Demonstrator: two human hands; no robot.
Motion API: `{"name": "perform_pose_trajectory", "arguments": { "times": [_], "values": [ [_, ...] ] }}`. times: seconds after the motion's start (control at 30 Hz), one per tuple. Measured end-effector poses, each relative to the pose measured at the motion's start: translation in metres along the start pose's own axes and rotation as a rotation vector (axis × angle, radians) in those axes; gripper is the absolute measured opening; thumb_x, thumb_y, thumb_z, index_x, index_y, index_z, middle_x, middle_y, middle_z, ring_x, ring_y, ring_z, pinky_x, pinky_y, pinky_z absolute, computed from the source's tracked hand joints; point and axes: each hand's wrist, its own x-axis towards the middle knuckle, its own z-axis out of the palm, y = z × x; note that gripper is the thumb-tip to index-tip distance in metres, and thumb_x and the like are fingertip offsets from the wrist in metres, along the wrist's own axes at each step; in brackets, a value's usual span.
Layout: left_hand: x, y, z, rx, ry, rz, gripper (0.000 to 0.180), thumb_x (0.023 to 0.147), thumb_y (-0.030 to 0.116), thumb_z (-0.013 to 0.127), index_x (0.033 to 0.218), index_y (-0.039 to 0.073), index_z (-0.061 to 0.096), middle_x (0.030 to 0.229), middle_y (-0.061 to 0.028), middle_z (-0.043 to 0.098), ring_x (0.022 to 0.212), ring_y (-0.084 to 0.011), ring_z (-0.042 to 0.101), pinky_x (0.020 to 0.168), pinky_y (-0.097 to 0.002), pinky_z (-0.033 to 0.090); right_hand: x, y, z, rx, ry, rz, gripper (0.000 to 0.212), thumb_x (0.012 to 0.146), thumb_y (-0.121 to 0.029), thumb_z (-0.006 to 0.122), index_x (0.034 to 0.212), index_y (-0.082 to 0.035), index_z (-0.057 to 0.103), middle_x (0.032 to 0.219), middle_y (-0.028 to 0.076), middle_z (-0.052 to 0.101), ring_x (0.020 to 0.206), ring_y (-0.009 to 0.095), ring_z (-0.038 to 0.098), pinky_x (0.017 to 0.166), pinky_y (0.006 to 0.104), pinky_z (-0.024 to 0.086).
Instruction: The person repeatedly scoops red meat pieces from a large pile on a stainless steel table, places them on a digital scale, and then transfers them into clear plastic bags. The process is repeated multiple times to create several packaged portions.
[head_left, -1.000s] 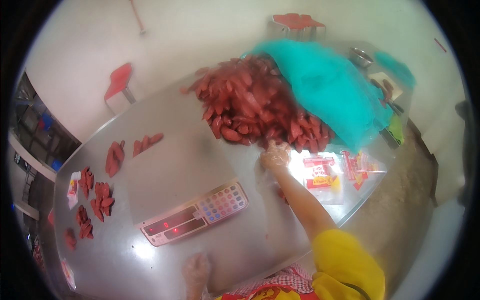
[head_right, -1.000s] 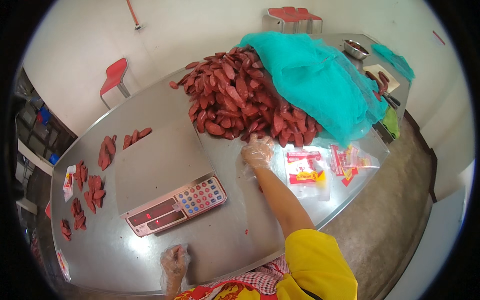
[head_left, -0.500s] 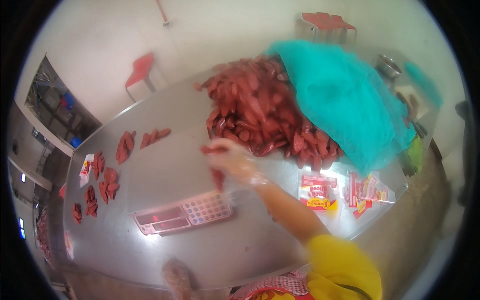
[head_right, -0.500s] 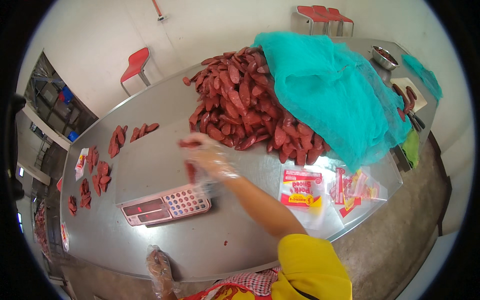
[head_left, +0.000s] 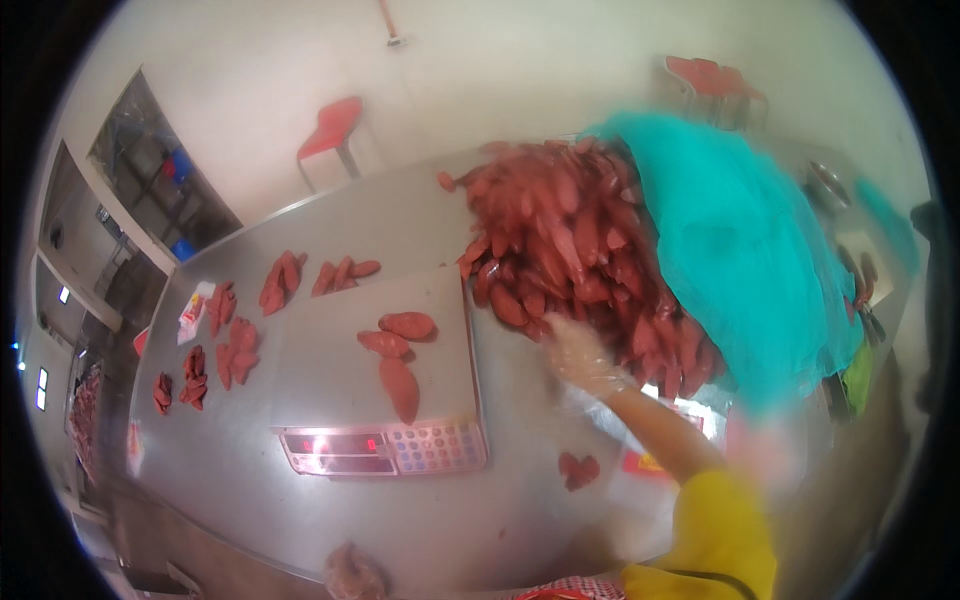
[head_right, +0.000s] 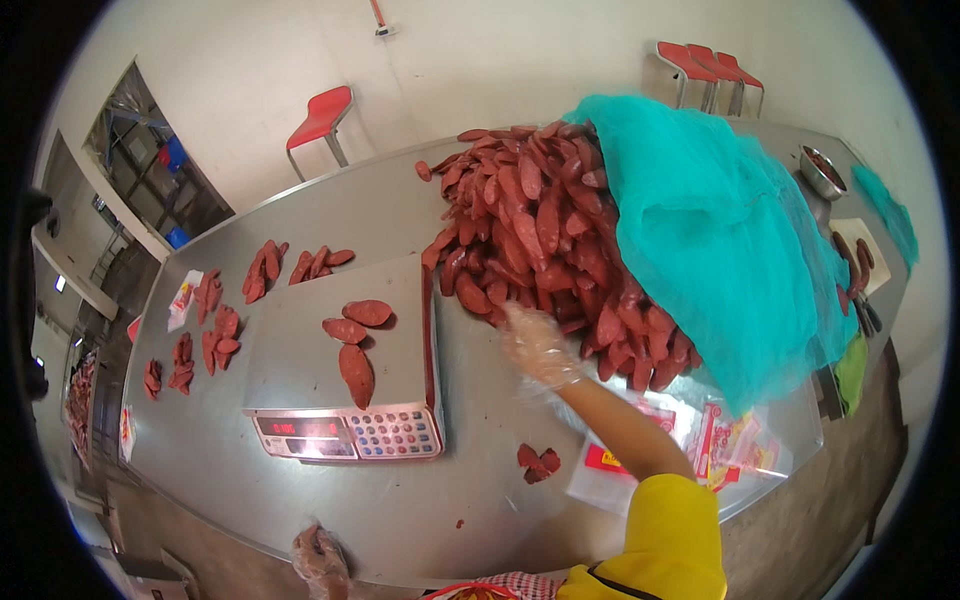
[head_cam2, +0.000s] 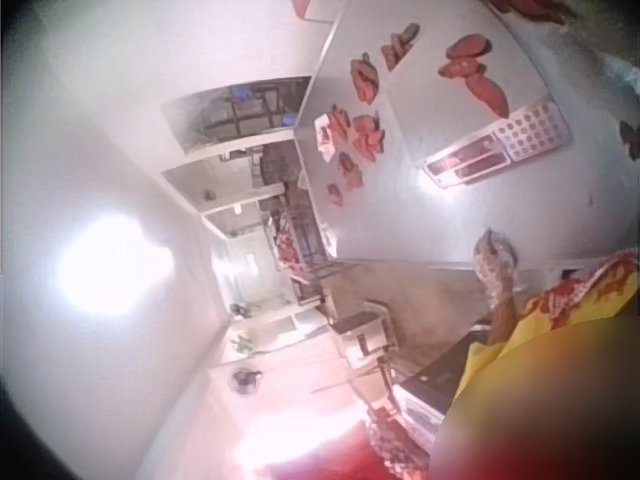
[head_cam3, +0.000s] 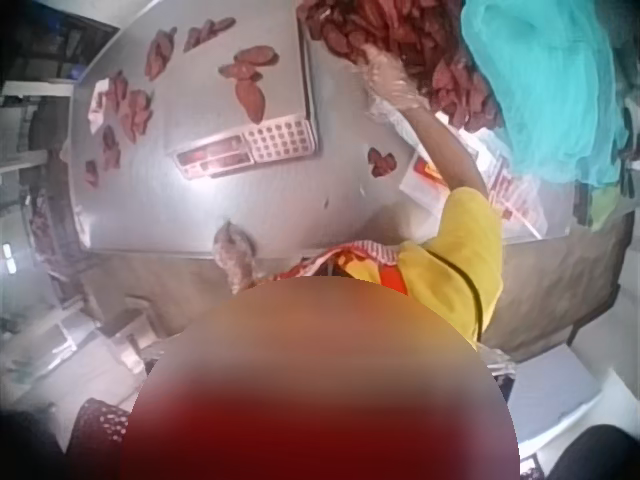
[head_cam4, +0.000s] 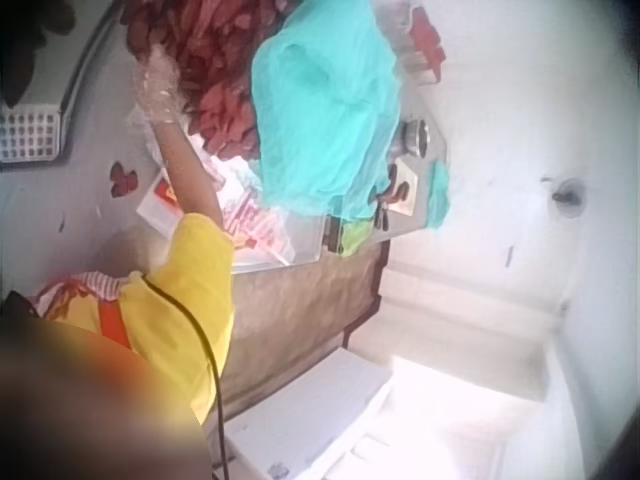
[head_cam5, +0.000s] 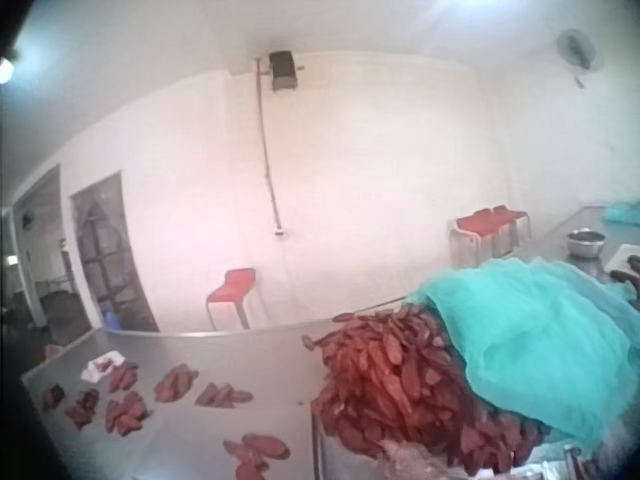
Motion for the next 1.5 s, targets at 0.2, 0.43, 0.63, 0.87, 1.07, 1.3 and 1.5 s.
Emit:
{"name": "perform_pose_trajectory", "arguments": {
  "times": [0.2, 0.43, 0.63, 0.87, 1.07, 1.3, 1.5],
  "values": [
    [0.016, 0.013, -0.007, 0.03, -0.094, -0.071, 0.022, 0.096, 0.016, 0.063, 0.11, 0.0, 0.069, 0.101, -0.0214, 0.067, 0.09, -0.0375, 0.065, 0.081, -0.0458, 0.052, 0.036, -0.15, 0.038, 0.065, 0.301, -0.434, 0.042, 0.101, -0.031, 0.055, 0.133, -0.004, 0.057, 0.119, 0.025, 0.067, 0.112, 0.044, 0.064, 0.097, 0.0485, 0.05],
    [0.042, 0.037, -0.025, -0.004, -0.151, -0.014, 0.028, 0.099, 0.021, 0.06, 0.118, 0.002, 0.068, 0.101, -0.0241, 0.07, 0.094, -0.0448, 0.066, 0.083, -0.0519, 0.054, 0.175, -0.093, 0.038, 0.231, -0.16, -0.335, 0.032, 0.099, -0.028, 0.052, 0.091, -0.002, 0.069, 0.088, 0.023, 0.07, 0.081, 0.04, 0.067, 0.075, 0.0498, 0.053],
    [0.039, 0.007, -0.002, -0.041, -0.253, -0.174, 0.024, 0.1, 0.018, 0.059, 0.118, 0.004, 0.066, 0.098, -0.0215, 0.068, 0.088, -0.0423, 0.066, 0.077, -0.0529, 0.053, 0.305, -0.029, 0.107, -0.419, -0.27, -0.197, 0.044, 0.088, -0.049, 0.066, 0.108, -0.011, 0.076, 0.097, 0.017, 0.075, 0.096, 0.035, 0.073, 0.086, 0.0457, 0.057],
    [0.054, 0.014, -0.001, 0.045, -0.122, 0.042, 0.022, 0.101, 0.019, 0.058, 0.114, 0.003, 0.066, 0.099, -0.0239, 0.067, 0.086, -0.0426, 0.066, 0.075, -0.0523, 0.054, 0.318, -0.009, 0.142, -0.485, -0.557, -0.405, 0.045, 0.078, -0.049, 0.074, 0.113, -0.02, 0.077, 0.103, 0.012, 0.076, 0.103, 0.029, 0.072, 0.088, 0.0443, 0.057],
    [0.073, 0.034, -0.012, 0.001, -0.228, -0.089, 0.023, 0.101, 0.02, 0.058, 0.112, 0.002, 0.067, 0.101, -0.0249, 0.068, 0.09, -0.044, 0.066, 0.08, -0.0523, 0.054, 0.304, -0.004, 0.109, -0.659, -0.692, -0.489, 0.033, 0.067, -0.038, 0.08, 0.094, -0.02, 0.082, 0.098, 0.011, 0.077, 0.093, 0.028, 0.074, 0.083, 0.0438, 0.058],
    [0.079, 0.03, -0.002, 0.033, -0.186, -0.094, 0.025, 0.1, 0.022, 0.059, 0.113, 0.002, 0.067, 0.104, -0.0247, 0.068, 0.093, -0.0446, 0.065, 0.082, -0.0527, 0.053, 0.192, -0.037, 0.046, -0.517, -0.944, -0.454, 0.033, 0.07, -0.033, 0.082, 0.094, -0.011, 0.08, 0.088, 0.013, 0.075, 0.081, 0.031, 0.072, 0.075, 0.0441, 0.056],
    [0.082, 0.027, 0.004, 0.041, -0.175, -0.051, 0.026, 0.1, 0.022, 0.059, 0.115, 0.003, 0.067, 0.103, -0.0249, 0.068, 0.094, -0.0449, 0.064, 0.082, -0.0529, 0.052, 0.254, -0.004, 0.05, 0.034, -0.657, -0.745, 0.029, 0.08, -0.028, 0.074, 0.097, -0.004, 0.076, 0.087, 0.012, 0.074, 0.077, 0.025, 0.07, 0.069, 0.0385, 0.054]
  ]
}}
